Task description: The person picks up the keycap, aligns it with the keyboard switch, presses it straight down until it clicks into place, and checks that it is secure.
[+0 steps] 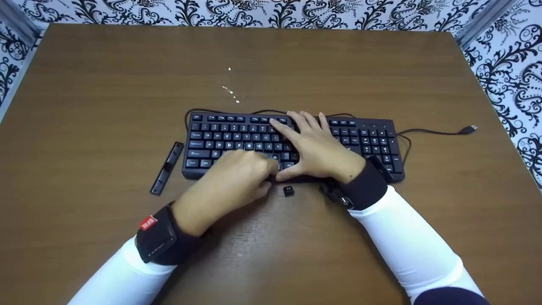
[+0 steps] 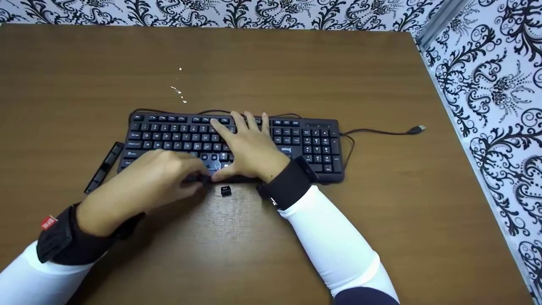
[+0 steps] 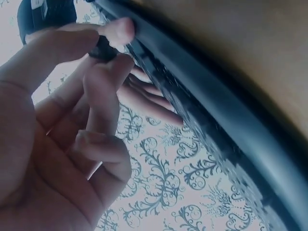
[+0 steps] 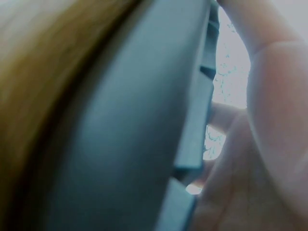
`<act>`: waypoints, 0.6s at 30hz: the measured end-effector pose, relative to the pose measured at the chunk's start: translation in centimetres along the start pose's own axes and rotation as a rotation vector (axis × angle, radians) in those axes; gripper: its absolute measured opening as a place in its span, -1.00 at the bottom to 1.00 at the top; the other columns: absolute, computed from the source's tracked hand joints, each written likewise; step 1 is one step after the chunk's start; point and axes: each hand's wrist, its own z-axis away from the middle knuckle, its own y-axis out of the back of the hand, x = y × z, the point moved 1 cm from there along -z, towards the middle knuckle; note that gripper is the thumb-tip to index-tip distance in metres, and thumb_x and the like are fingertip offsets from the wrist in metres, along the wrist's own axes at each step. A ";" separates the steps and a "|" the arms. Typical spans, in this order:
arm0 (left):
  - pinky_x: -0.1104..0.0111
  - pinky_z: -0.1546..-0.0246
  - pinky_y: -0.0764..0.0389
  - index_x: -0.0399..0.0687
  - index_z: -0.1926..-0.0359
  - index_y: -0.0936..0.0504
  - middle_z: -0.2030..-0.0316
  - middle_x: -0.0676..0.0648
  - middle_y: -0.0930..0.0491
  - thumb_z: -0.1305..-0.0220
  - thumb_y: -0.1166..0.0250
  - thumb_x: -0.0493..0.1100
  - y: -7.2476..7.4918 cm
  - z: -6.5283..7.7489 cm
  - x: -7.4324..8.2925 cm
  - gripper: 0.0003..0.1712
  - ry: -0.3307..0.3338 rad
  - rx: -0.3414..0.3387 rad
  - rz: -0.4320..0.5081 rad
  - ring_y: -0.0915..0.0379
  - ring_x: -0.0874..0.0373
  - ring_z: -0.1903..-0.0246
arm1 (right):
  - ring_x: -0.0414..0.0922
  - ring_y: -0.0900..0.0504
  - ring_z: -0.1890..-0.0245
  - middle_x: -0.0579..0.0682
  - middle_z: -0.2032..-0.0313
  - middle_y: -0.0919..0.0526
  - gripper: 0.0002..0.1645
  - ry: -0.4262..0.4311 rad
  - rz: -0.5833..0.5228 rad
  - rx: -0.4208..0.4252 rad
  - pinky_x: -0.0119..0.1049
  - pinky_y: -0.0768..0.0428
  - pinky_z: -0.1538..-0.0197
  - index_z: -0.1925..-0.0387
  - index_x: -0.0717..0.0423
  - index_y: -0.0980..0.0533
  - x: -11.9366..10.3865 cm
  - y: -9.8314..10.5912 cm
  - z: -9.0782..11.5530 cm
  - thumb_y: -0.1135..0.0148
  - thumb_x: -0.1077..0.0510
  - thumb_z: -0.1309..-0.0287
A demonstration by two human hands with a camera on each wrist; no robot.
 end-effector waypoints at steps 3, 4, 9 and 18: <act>0.30 0.47 -0.60 -0.03 0.42 -0.63 0.48 0.03 -0.63 0.05 -0.29 -0.25 0.2 -0.1 -0.4 -0.91 0.008 0.034 -0.009 -0.55 0.12 0.52 | 0.20 0.11 -0.40 0.15 -0.41 0.08 0.39 -0.004 -0.007 -0.004 0.28 0.24 -0.35 -0.40 -0.36 0.17 0.0 0.0 -0.1 -0.16 -0.66 0.49; 0.30 0.48 -0.60 -0.04 0.41 -0.63 0.47 0.02 -0.62 0.05 -0.29 -0.25 0.2 -0.2 -0.6 -0.90 0.010 0.047 -0.016 -0.55 0.11 0.52 | 0.20 0.12 -0.40 0.15 -0.41 0.09 0.39 -0.006 -0.010 -0.007 0.28 0.25 -0.35 -0.40 -0.37 0.18 0.0 0.0 -0.1 -0.17 -0.65 0.48; 0.27 0.47 -0.62 -0.07 0.36 -0.63 0.42 -0.02 -0.61 -0.01 -0.30 -0.21 0.0 -0.6 -1.0 -0.89 0.055 0.077 -0.058 -0.56 0.08 0.50 | 0.19 0.13 -0.40 0.15 -0.41 0.10 0.38 -0.008 -0.013 -0.014 0.28 0.26 -0.35 -0.40 -0.37 0.18 0.0 0.0 -0.1 -0.17 -0.65 0.48; 0.20 0.40 -0.63 -0.08 0.27 -0.66 0.36 -0.06 -0.64 -0.07 -0.33 -0.12 -0.8 -1.0 -1.8 -0.80 0.135 0.101 -0.145 -0.60 0.02 0.44 | 0.20 0.14 -0.40 0.15 -0.42 0.11 0.38 -0.009 -0.011 -0.023 0.28 0.27 -0.35 -0.40 -0.36 0.18 -0.1 0.1 0.0 -0.16 -0.65 0.48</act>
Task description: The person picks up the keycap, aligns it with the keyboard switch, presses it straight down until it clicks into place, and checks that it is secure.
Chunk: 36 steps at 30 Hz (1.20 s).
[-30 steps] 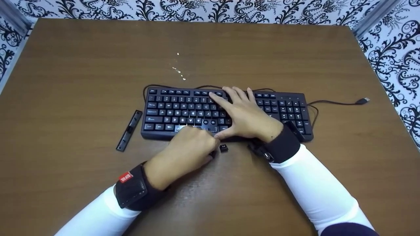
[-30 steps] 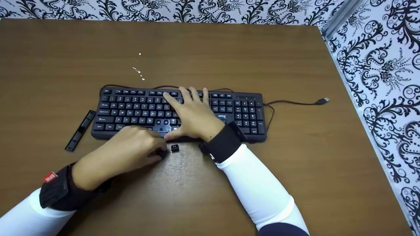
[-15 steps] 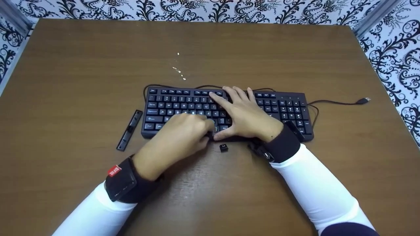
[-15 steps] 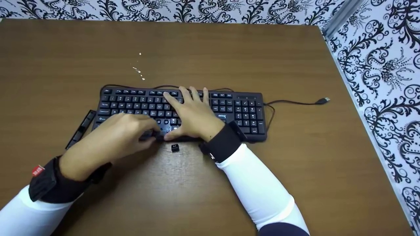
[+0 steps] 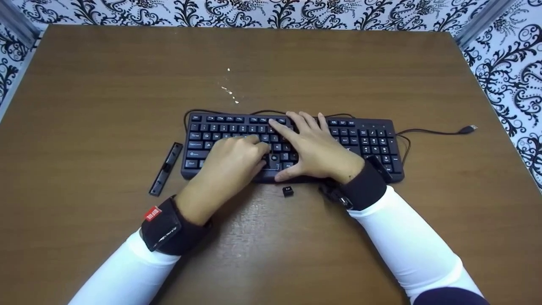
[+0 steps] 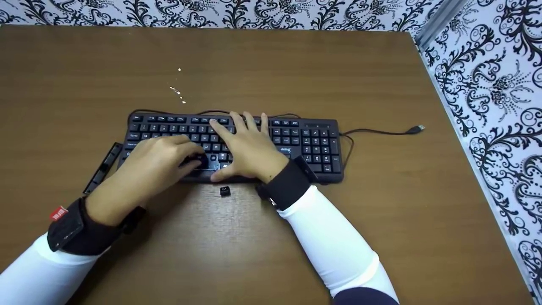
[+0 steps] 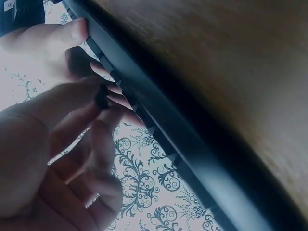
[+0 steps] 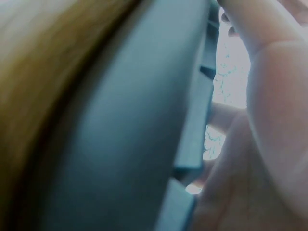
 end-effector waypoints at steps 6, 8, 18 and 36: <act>0.20 0.49 -0.60 -0.03 0.33 -0.67 0.40 -0.02 -0.64 -0.06 -0.32 -0.14 -0.3 0.0 0.0 -0.87 0.009 0.057 -0.101 -0.59 0.04 0.46 | 0.20 0.12 -0.40 0.15 -0.41 0.09 0.39 0.007 0.010 0.006 0.30 0.24 -0.34 -0.40 -0.36 0.18 0.0 -0.1 -0.1 -0.16 -0.66 0.49; 0.20 0.49 -0.60 -0.03 0.33 -0.67 0.39 -0.03 -0.64 -0.03 -0.34 -0.14 -0.4 -0.1 0.0 -0.86 0.007 0.056 -0.119 -0.59 0.03 0.45 | 0.20 0.11 -0.40 0.16 -0.41 0.09 0.38 0.009 0.013 0.009 0.30 0.23 -0.34 -0.40 -0.36 0.17 0.1 -0.1 -0.1 -0.15 -0.66 0.49; 0.19 0.51 -0.60 -0.04 0.34 -0.67 0.39 -0.04 -0.61 -0.04 -0.33 -0.13 -1.0 -0.3 -0.2 -0.87 0.004 0.030 -0.104 -0.57 0.03 0.48 | 0.21 0.09 -0.39 0.16 -0.41 0.07 0.38 0.013 0.017 0.019 0.31 0.21 -0.33 -0.40 -0.35 0.17 0.1 -0.1 -0.1 -0.15 -0.67 0.49; 0.18 0.41 -0.63 0.00 0.30 -0.70 0.35 -0.04 -0.59 -0.08 -0.31 -0.17 -1.1 -0.4 -0.4 -0.87 0.053 -0.023 0.050 -0.58 -0.01 0.42 | 0.21 0.07 -0.38 0.17 -0.40 0.04 0.43 0.025 -0.005 0.037 0.32 0.20 -0.32 -0.41 -0.36 0.27 0.1 -0.1 -0.1 -0.18 -0.65 0.48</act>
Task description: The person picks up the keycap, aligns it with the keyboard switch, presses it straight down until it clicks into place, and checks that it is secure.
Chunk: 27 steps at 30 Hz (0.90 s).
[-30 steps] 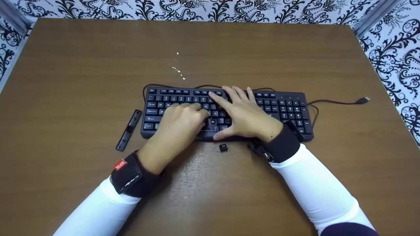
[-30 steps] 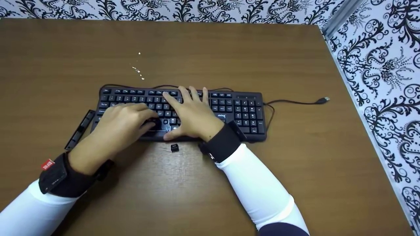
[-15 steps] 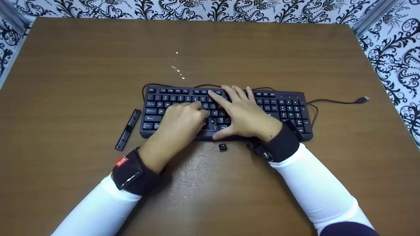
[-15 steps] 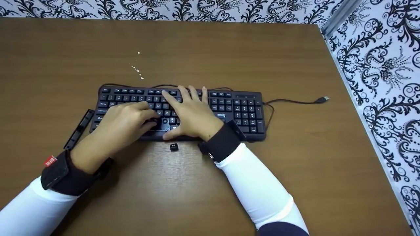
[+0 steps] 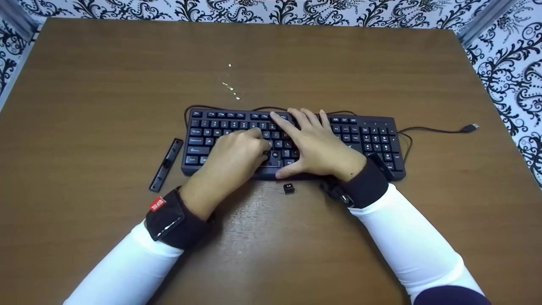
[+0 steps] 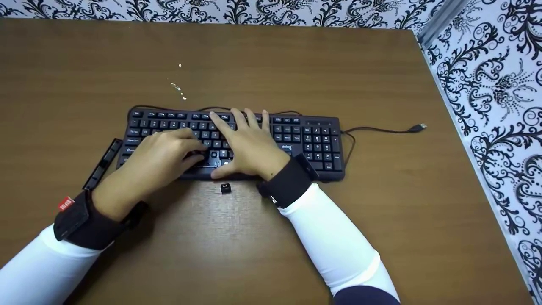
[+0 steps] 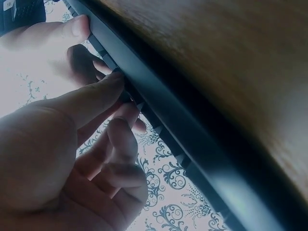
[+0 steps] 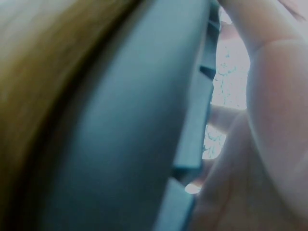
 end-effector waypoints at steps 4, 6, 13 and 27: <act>0.17 0.40 -0.63 -0.02 0.29 -0.70 0.35 -0.04 -0.59 -0.09 -0.30 -0.18 0.1 0.0 0.1 -0.87 0.000 -0.002 -0.003 -0.58 -0.03 0.41 | 0.22 0.06 -0.38 0.17 -0.39 0.04 0.42 0.006 0.008 0.005 0.33 0.19 -0.32 -0.41 -0.36 0.25 0.0 0.1 0.0 -0.17 -0.65 0.47; 0.17 0.40 -0.63 -0.02 0.28 -0.70 0.36 -0.05 -0.59 -0.09 -0.31 -0.17 0.2 0.1 0.1 -0.86 0.000 0.000 -0.011 -0.58 -0.02 0.41 | 0.22 0.07 -0.38 0.17 -0.40 0.05 0.41 0.005 0.015 0.001 0.32 0.20 -0.33 -0.41 -0.36 0.25 -0.1 0.2 0.0 -0.16 -0.65 0.47; 0.18 0.44 -0.63 -0.05 0.31 -0.70 0.39 -0.06 -0.58 -0.09 -0.30 -0.18 0.3 0.1 0.2 -0.88 0.004 0.001 -0.024 -0.57 -0.01 0.45 | 0.20 0.09 -0.39 0.15 -0.41 0.07 0.41 -0.005 0.022 -0.010 0.30 0.21 -0.34 -0.40 -0.37 0.25 -0.1 0.3 -0.1 -0.14 -0.67 0.48; 0.23 0.41 -0.63 -0.02 0.33 -0.71 0.41 -0.05 -0.58 -0.08 -0.31 -0.20 0.0 0.1 0.3 -0.89 -0.016 0.021 -0.003 -0.57 0.02 0.45 | 0.21 0.10 -0.39 0.16 -0.41 0.07 0.41 -0.006 0.015 -0.015 0.30 0.21 -0.34 -0.41 -0.36 0.24 0.0 0.1 0.0 -0.15 -0.66 0.48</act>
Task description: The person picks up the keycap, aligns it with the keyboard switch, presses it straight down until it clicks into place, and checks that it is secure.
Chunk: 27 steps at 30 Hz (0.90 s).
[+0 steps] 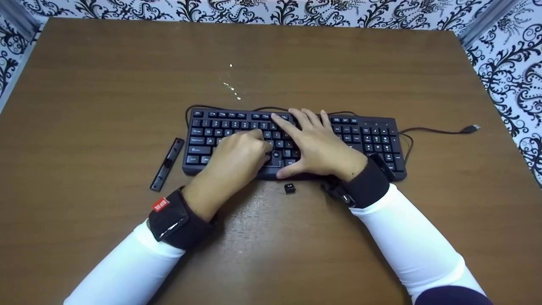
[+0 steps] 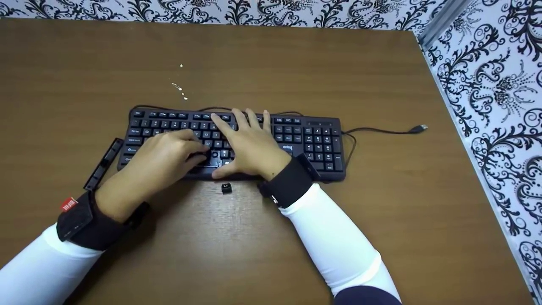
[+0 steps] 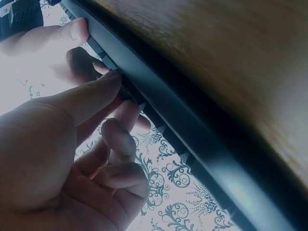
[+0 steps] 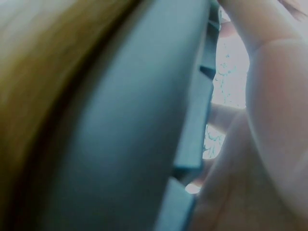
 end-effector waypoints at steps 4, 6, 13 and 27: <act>0.19 0.43 -0.62 -0.04 0.35 -0.71 0.41 -0.06 -0.58 -0.07 -0.31 -0.20 0.0 0.0 0.0 -0.90 0.013 0.007 -0.014 -0.57 0.00 0.45 | 0.20 0.08 -0.39 0.15 -0.40 0.06 0.40 0.002 0.002 0.009 0.30 0.20 -0.34 -0.41 -0.36 0.23 0.0 0.0 0.0 -0.15 -0.66 0.47; 0.18 0.44 -0.62 -0.04 0.35 -0.71 0.42 -0.06 -0.58 -0.07 -0.31 -0.20 0.0 0.0 0.0 -0.90 0.020 0.009 -0.018 -0.57 -0.01 0.45 | 0.20 0.08 -0.39 0.15 -0.40 0.06 0.40 0.004 0.003 0.009 0.30 0.20 -0.33 -0.41 -0.36 0.23 0.1 0.0 0.0 -0.15 -0.66 0.47; 0.19 0.44 -0.62 0.00 0.36 -0.72 0.44 -0.05 -0.57 -0.07 -0.32 -0.17 -0.1 0.1 -0.1 -0.90 0.026 0.012 -0.026 -0.57 0.01 0.46 | 0.20 0.09 -0.39 0.16 -0.40 0.06 0.40 0.005 -0.001 0.000 0.30 0.21 -0.34 -0.41 -0.36 0.22 0.0 -0.1 0.0 -0.14 -0.67 0.47; 0.18 0.50 -0.61 0.01 0.40 -0.70 0.46 0.00 -0.60 -0.05 -0.33 -0.15 -0.2 0.0 0.0 -0.94 0.033 0.054 -0.053 -0.58 0.02 0.50 | 0.20 0.08 -0.39 0.16 -0.40 0.06 0.40 0.007 -0.001 0.004 0.30 0.20 -0.33 -0.41 -0.36 0.21 0.1 -0.2 0.0 -0.14 -0.67 0.48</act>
